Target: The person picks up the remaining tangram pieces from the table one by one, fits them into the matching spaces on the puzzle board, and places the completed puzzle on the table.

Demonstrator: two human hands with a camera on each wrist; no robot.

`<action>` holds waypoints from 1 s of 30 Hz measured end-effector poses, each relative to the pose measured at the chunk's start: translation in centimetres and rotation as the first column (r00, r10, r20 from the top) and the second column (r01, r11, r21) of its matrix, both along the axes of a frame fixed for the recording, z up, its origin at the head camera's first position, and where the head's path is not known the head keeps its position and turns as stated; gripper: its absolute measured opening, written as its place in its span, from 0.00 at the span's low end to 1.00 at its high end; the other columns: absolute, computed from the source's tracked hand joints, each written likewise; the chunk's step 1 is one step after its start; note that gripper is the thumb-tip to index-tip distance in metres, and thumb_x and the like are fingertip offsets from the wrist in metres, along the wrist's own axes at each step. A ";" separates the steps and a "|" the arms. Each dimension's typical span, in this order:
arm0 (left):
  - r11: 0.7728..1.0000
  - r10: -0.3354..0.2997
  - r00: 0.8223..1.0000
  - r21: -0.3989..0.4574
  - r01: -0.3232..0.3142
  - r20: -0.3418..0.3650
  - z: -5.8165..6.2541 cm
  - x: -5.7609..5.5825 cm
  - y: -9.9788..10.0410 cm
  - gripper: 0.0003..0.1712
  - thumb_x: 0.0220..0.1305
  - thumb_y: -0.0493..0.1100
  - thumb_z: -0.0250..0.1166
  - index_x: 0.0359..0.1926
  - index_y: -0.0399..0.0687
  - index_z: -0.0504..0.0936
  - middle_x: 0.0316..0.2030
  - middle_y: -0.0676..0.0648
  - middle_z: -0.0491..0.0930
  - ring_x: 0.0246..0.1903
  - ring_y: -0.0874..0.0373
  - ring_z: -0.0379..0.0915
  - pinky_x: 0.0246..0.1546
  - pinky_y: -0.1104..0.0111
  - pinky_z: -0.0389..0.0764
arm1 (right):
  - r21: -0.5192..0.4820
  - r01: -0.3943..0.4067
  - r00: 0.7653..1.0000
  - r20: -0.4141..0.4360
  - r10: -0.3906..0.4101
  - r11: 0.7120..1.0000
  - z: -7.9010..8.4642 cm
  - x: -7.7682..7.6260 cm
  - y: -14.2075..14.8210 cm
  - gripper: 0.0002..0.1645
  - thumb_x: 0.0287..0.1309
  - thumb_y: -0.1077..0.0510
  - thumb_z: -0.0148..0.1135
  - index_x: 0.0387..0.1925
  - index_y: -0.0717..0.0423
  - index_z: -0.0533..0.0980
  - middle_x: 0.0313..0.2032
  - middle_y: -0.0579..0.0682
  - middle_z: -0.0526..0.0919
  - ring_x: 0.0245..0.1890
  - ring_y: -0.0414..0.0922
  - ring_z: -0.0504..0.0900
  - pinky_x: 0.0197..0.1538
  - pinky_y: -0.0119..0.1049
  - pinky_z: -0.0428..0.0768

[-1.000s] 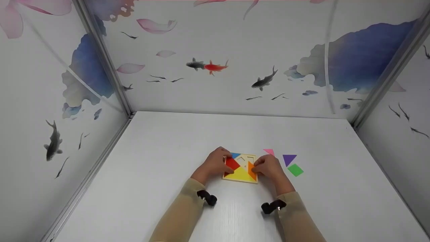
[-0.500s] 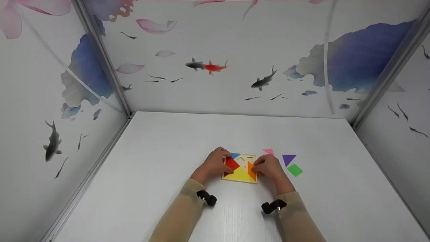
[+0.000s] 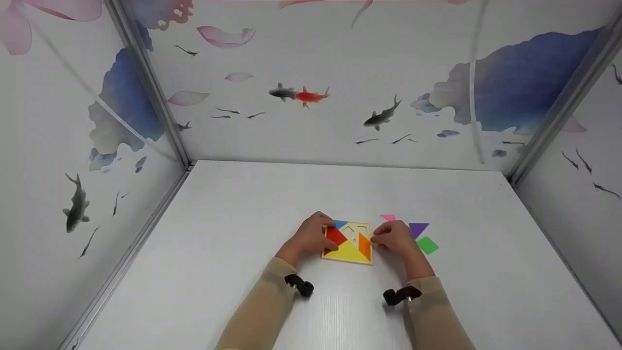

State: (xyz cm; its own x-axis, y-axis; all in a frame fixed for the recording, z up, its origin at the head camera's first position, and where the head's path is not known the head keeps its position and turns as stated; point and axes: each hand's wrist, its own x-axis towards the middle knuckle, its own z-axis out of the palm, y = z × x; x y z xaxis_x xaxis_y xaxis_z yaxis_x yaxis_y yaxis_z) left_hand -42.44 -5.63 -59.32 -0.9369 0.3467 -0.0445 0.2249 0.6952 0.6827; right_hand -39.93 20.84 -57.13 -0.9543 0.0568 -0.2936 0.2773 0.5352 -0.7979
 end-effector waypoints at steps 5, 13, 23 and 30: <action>1.000 0.003 1.000 0.001 -0.003 0.000 -0.1 -0.1 0.0 0.37 0.55 0.50 0.83 0.66 0.50 0.84 0.63 0.50 0.75 0.60 0.53 0.74 0.69 0.60 0.77 | 0.005 0.011 1.000 -0.007 -0.011 1.000 0.4 0.0 0.5 0.13 0.66 0.59 0.72 0.49 0.59 0.83 0.43 0.56 0.84 0.39 0.48 0.81 0.44 0.32 0.84; 1.000 0.011 1.000 0.001 -0.011 0.012 -0.1 -0.1 0.1 0.37 0.55 0.50 0.84 0.66 0.51 0.84 0.65 0.50 0.74 0.62 0.53 0.73 0.70 0.60 0.77 | 0.023 0.045 0.998 -0.042 -0.044 0.999 1.7 0.0 1.9 0.17 0.65 0.59 0.73 0.52 0.61 0.81 0.42 0.56 0.84 0.36 0.47 0.81 0.40 0.30 0.83; 1.000 -0.020 1.000 0.018 0.020 -0.019 0.0 0.1 -0.1 0.36 0.55 0.50 0.83 0.65 0.49 0.84 0.62 0.50 0.76 0.60 0.54 0.74 0.68 0.61 0.77 | 0.146 0.106 0.981 -0.178 -0.079 0.984 2.0 0.3 3.9 0.18 0.62 0.60 0.74 0.52 0.63 0.83 0.47 0.61 0.84 0.41 0.50 0.80 0.46 0.38 0.83; 1.000 -0.021 1.000 0.022 0.021 -0.023 0.0 0.1 -0.2 0.35 0.55 0.50 0.82 0.64 0.50 0.85 0.62 0.51 0.76 0.60 0.54 0.74 0.68 0.60 0.77 | 0.190 0.117 0.963 -0.261 -0.065 0.975 1.7 0.4 5.2 0.21 0.61 0.59 0.74 0.53 0.66 0.82 0.52 0.66 0.83 0.50 0.59 0.80 0.56 0.53 0.81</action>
State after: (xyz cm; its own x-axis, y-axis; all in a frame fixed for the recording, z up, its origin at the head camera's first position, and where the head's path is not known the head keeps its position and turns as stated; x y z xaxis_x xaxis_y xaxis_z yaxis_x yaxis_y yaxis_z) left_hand -42.33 -5.79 -59.31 -0.9301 0.3669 -0.0153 0.2547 0.6747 0.6928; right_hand -39.57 26.03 -55.46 -0.9835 0.1802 -0.0180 0.1367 0.6737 -0.7262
